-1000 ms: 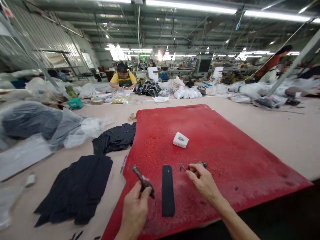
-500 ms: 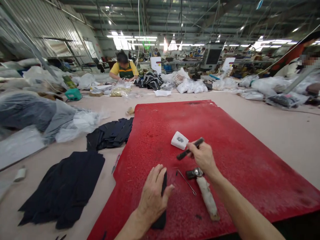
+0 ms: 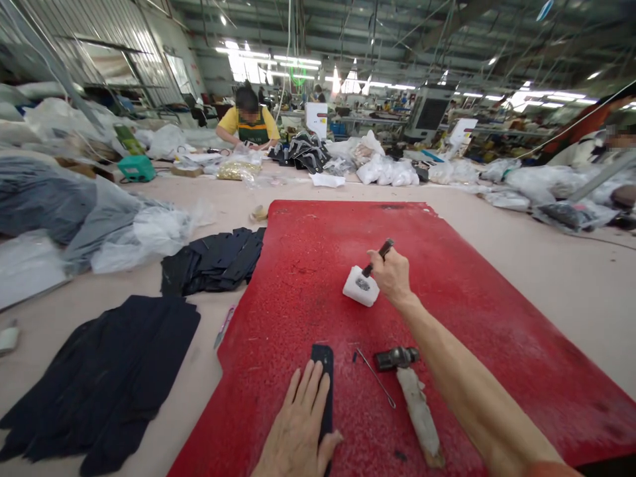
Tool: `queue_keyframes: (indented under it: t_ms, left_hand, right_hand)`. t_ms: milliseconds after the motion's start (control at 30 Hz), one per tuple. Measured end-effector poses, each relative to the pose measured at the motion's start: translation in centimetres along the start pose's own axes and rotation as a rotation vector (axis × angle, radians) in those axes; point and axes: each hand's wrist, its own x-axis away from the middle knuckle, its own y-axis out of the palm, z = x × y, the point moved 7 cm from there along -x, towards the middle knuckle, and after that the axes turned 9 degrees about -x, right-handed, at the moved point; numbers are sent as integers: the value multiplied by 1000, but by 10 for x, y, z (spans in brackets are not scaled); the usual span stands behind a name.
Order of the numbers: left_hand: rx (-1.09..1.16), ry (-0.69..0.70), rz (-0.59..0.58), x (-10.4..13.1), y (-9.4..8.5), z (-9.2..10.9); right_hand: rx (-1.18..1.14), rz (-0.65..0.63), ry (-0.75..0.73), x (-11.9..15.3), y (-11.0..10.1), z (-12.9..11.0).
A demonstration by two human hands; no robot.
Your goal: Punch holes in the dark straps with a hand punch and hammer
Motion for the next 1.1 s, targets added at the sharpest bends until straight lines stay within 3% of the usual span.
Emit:
queue_keyframes:
  t_ms: [100,267,367,600,733,867,1100]
  left_hand:
    - [15,-6,-4,0,-3,0]
    - [57,-25,9,1,-4,-1]
    - [85,-43,-9,2,-3,0]
    - [148,-65,7,3,-9,1]
    - [158,-85,-44,2,-10,2]
    - [190,-93,-79,0,-14,3]
    - [286,-124,-116,-1,-20,4]
  right_hand:
    - [17,39,-24,2,-8,-2]
    - [40,-65,-68,16,7,-10]
    - [36,-28,-76,14,6,-12]
    - [35,-61,-50,23,12,-2]
    - [24,-25,-31,29,7,3]
    - [18,-95,-26,35,11,5]
    - [14,-88,31,29,7,10]
